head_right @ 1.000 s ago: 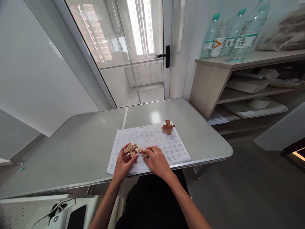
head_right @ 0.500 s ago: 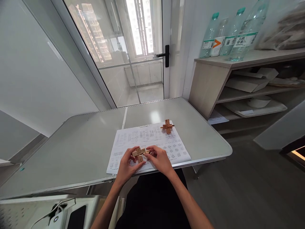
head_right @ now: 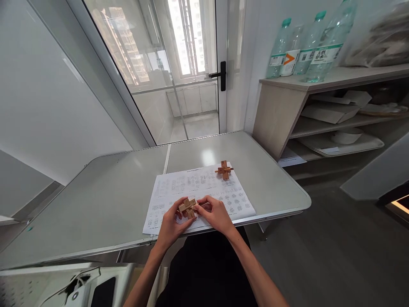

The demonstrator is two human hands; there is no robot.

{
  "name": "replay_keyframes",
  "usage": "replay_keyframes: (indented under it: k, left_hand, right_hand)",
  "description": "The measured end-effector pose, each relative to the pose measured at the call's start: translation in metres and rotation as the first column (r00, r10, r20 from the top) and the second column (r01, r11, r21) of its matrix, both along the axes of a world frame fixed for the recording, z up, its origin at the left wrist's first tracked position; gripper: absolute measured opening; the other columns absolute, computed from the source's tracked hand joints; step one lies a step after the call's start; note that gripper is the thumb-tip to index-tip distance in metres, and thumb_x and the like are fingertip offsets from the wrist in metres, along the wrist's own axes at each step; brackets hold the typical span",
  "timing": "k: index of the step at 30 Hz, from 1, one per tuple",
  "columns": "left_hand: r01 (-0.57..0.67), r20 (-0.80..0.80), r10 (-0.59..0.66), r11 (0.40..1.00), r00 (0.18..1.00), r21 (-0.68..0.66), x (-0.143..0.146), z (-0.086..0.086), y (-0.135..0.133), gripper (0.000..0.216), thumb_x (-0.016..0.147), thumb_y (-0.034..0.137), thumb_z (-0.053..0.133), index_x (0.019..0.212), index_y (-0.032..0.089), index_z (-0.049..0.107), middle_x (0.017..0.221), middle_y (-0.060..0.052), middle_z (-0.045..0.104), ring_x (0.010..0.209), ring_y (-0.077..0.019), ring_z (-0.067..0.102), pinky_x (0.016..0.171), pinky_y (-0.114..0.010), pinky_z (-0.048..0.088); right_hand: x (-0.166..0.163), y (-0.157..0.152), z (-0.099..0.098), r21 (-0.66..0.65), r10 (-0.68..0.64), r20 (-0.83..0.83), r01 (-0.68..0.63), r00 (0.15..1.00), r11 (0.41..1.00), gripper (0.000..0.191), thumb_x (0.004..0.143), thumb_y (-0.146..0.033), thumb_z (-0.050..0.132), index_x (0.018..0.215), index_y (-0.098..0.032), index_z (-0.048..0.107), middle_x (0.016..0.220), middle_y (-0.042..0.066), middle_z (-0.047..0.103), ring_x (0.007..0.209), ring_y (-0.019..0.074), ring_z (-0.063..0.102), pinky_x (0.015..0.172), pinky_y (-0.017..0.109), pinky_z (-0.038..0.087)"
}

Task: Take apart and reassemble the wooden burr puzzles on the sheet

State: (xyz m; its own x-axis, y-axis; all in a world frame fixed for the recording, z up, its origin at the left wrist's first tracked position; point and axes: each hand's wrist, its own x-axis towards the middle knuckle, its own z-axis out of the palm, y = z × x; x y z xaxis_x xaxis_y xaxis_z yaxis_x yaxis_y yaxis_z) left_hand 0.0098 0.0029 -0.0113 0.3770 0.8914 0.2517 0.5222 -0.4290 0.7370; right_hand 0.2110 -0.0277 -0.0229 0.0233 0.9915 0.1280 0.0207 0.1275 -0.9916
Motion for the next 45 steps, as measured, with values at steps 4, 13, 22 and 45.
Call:
replay_keyframes:
  k: [4,13,22,45]
  left_hand:
    - [0.004,-0.006,-0.004,1.0,1.0,0.004,0.0007,-0.0007,-0.0006,0.062,0.081,0.033,0.078,0.14,0.029,0.057,0.096,0.001,0.071,0.071,-0.0146,0.056,0.072,-0.028,0.054]
    - [0.003,0.018,-0.004,0.998,1.0,0.067,0.003,0.0006,-0.0032,0.056,0.083,0.034,0.078,0.136,0.03,0.059,0.105,-0.001,0.071,0.071,-0.0151,0.059,0.07,-0.029,0.055]
    - [0.042,-0.035,-0.039,0.994,0.999,0.099,0.006,0.0014,-0.0056,0.053,0.085,0.033,0.076,0.135,0.032,0.059,0.12,-0.002,0.068,0.075,-0.0145,0.061,0.071,-0.028,0.052]
    - [0.055,0.115,-0.048,0.997,0.992,-0.062,0.0014,0.006,-0.0035,0.062,0.075,0.035,0.085,0.132,0.025,0.064,0.104,-0.002,0.074,0.081,-0.0191,0.068,0.076,-0.032,0.058]
  right_hand:
    - [0.0002,0.001,-0.0037,-0.002,-0.011,-0.043,0.011,0.999,1.0,0.037,0.089,-0.057,0.073,0.1,-0.022,0.07,0.095,0.007,0.082,0.09,0.0276,0.08,0.085,0.04,0.063]
    - [-0.0024,0.0004,-0.0066,0.027,-0.026,-0.019,0.026,0.999,0.999,0.04,0.087,-0.06,0.074,0.098,-0.022,0.069,0.095,0.008,0.081,0.088,0.0273,0.08,0.083,0.041,0.064]
    - [-0.0029,-0.0025,-0.0027,0.057,-0.055,0.049,0.053,0.997,0.997,0.032,0.088,-0.053,0.074,0.093,-0.022,0.072,0.096,0.006,0.081,0.09,0.0253,0.078,0.085,0.039,0.063]
    - [-0.0001,0.0001,0.0019,0.045,-0.029,-0.036,0.031,0.999,0.999,0.038,0.092,-0.059,0.067,0.098,-0.021,0.072,0.088,0.004,0.077,0.076,0.0203,0.074,0.077,0.035,0.061]
